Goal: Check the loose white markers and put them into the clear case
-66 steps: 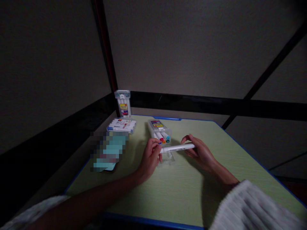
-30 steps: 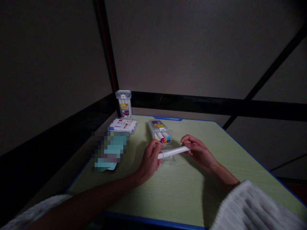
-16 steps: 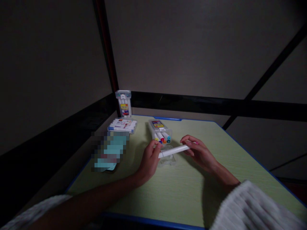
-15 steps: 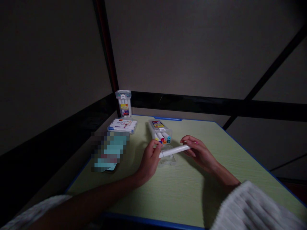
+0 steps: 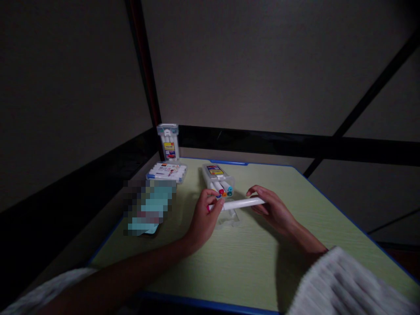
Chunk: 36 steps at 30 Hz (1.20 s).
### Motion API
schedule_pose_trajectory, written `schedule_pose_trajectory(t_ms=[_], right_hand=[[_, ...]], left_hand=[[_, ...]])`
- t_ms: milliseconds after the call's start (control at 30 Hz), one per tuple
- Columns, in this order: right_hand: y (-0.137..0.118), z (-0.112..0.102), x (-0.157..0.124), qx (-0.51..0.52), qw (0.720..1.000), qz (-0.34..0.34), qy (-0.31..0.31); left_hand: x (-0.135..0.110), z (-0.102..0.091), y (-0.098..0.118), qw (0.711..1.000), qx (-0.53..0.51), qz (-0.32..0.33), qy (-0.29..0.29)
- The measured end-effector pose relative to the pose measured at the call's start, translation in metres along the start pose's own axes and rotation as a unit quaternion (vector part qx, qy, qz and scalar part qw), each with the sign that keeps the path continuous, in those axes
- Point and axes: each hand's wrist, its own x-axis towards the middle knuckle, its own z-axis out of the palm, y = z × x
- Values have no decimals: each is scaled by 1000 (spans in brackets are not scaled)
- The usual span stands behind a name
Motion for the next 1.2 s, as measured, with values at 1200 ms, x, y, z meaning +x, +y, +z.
schedule_pose_trajectory(t_ms=[1200], right_hand=[[-2,2,-1,-14,1000,-17,7]], left_hand=[[-5,-2,3,998,0,-64,14]])
